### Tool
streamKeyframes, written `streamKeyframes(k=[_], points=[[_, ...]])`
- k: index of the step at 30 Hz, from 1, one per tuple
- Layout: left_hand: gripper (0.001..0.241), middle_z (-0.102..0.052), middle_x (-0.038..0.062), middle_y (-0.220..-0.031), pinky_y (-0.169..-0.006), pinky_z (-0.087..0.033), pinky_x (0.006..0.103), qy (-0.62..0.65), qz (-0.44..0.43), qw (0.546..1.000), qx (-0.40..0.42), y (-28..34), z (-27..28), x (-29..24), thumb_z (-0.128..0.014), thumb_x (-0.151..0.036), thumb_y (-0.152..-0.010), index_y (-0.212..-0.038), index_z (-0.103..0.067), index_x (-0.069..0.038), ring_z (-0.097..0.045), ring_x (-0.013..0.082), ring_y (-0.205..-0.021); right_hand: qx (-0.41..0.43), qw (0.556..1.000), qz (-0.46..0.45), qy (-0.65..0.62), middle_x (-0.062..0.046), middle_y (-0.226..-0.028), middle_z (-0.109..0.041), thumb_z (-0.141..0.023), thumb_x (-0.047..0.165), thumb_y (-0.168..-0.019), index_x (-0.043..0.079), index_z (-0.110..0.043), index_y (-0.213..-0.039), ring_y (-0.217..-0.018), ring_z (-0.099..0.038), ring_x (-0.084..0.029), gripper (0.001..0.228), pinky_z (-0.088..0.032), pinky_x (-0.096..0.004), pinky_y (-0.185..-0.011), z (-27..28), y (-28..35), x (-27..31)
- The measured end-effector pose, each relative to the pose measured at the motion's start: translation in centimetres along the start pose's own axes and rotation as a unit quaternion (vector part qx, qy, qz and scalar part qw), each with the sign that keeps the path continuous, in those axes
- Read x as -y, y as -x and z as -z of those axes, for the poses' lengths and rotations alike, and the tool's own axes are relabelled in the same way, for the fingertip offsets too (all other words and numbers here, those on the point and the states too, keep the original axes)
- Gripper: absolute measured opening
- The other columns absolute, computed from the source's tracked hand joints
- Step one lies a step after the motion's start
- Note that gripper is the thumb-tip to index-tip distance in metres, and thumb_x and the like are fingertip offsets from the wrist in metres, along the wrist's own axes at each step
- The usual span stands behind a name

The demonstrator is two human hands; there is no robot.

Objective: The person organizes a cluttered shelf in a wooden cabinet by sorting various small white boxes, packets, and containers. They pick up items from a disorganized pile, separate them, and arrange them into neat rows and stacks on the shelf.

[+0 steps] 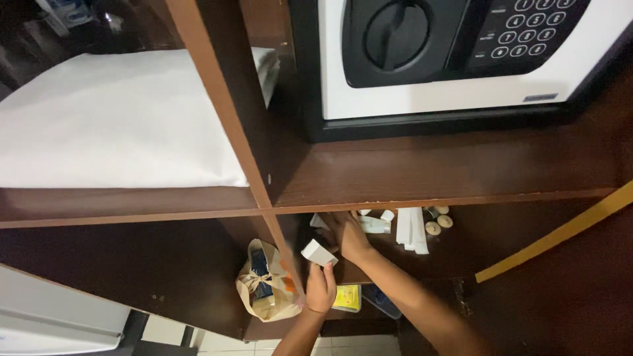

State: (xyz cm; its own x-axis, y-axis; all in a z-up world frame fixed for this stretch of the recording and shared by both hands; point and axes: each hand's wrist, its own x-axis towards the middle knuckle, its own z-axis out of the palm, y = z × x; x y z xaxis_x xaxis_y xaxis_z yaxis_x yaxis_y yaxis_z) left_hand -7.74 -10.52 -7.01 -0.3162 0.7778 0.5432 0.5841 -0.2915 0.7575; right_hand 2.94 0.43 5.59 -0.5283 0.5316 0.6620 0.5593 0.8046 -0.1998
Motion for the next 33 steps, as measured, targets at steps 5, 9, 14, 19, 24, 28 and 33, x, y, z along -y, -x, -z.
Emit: streamKeyframes(k=[5,9,14,19,24,28,33], points=[[0.025,-0.070,0.014,-0.082,-0.059,-0.052,0.0396,-0.006,0.012,1.000,0.011,-0.4,0.6,-1.1,-0.048,-0.026,-0.104,-0.109,-0.058,-0.003,-0.065,0.0311,-0.061,-0.071,0.994,-0.069,-0.052,-0.024,-0.139,-0.053,-0.064,0.005,-0.085,-0.009,-0.064,-0.105,-0.128,-0.051,-0.044,0.024,-0.042,-0.047,-0.109,1.1,3.1,1.0],[0.035,-0.075,0.015,-0.103,-0.072,-0.057,0.0389,0.036,0.062,0.996,0.058,-1.9,2.1,-4.0,-0.053,-0.024,-0.101,-0.131,-0.056,-0.006,-0.074,0.0318,-0.082,-0.147,0.969,-0.057,-0.188,-0.011,-0.102,-0.065,-0.058,0.003,-0.096,-0.002,-0.065,-0.110,-0.073,-0.060,-0.019,0.017,-0.050,-0.028,-0.064,4.8,4.9,3.5],[0.033,-0.066,0.015,-0.118,-0.089,-0.051,0.0350,0.074,-0.065,0.991,0.094,-4.1,4.0,-7.8,-0.061,-0.007,-0.092,-0.125,-0.063,-0.001,-0.064,0.0304,-0.100,-0.044,0.901,-0.147,-0.406,-0.002,-0.077,-0.068,-0.062,0.005,-0.094,0.001,-0.065,-0.113,-0.054,-0.050,-0.008,0.020,-0.036,-0.022,-0.047,4.7,6.8,3.0],[0.032,-0.065,0.014,-0.114,-0.087,-0.052,0.0342,0.084,-0.087,0.986,0.111,-4.9,4.6,-9.0,-0.067,-0.006,-0.091,-0.122,-0.064,0.002,-0.063,0.0277,-0.097,-0.010,0.859,-0.213,-0.466,-0.003,-0.073,-0.071,-0.063,0.004,-0.095,0.001,-0.065,-0.104,-0.054,-0.056,-0.007,0.009,-0.041,-0.019,-0.046,3.9,6.8,1.7],[0.076,-0.062,0.016,-0.125,-0.081,-0.064,0.0298,0.145,-0.032,0.974,0.174,-4.4,4.3,-8.0,-0.076,-0.008,-0.087,-0.152,-0.038,0.000,-0.068,0.0221,-0.105,-0.010,0.819,-0.297,-0.492,-0.004,-0.077,-0.065,-0.060,0.016,-0.101,0.001,-0.064,-0.110,-0.055,-0.053,-0.009,0.019,-0.046,-0.023,-0.050,3.0,7.7,0.4],[0.057,-0.058,0.012,-0.133,-0.086,-0.065,0.0289,0.173,-0.046,0.964,0.195,-4.4,4.7,-8.6,-0.080,-0.010,-0.086,-0.138,-0.058,-0.004,-0.068,0.0233,-0.106,-0.029,0.847,-0.281,-0.451,-0.004,-0.083,-0.068,-0.059,0.014,-0.101,0.002,-0.065,-0.109,-0.066,-0.058,-0.010,0.016,-0.047,-0.024,-0.057,3.5,7.6,1.1],[0.073,-0.059,0.012,-0.129,-0.084,-0.064,0.0281,0.157,-0.038,0.965,0.207,-4.5,4.7,-8.4,-0.083,-0.005,-0.080,-0.146,-0.052,-0.007,-0.070,0.0211,-0.102,0.021,0.869,-0.235,-0.436,-0.005,-0.088,-0.068,-0.063,0.017,-0.099,0.002,-0.062,-0.122,-0.066,-0.058,-0.011,0.027,-0.047,-0.024,-0.055,4.2,7.8,1.6]])
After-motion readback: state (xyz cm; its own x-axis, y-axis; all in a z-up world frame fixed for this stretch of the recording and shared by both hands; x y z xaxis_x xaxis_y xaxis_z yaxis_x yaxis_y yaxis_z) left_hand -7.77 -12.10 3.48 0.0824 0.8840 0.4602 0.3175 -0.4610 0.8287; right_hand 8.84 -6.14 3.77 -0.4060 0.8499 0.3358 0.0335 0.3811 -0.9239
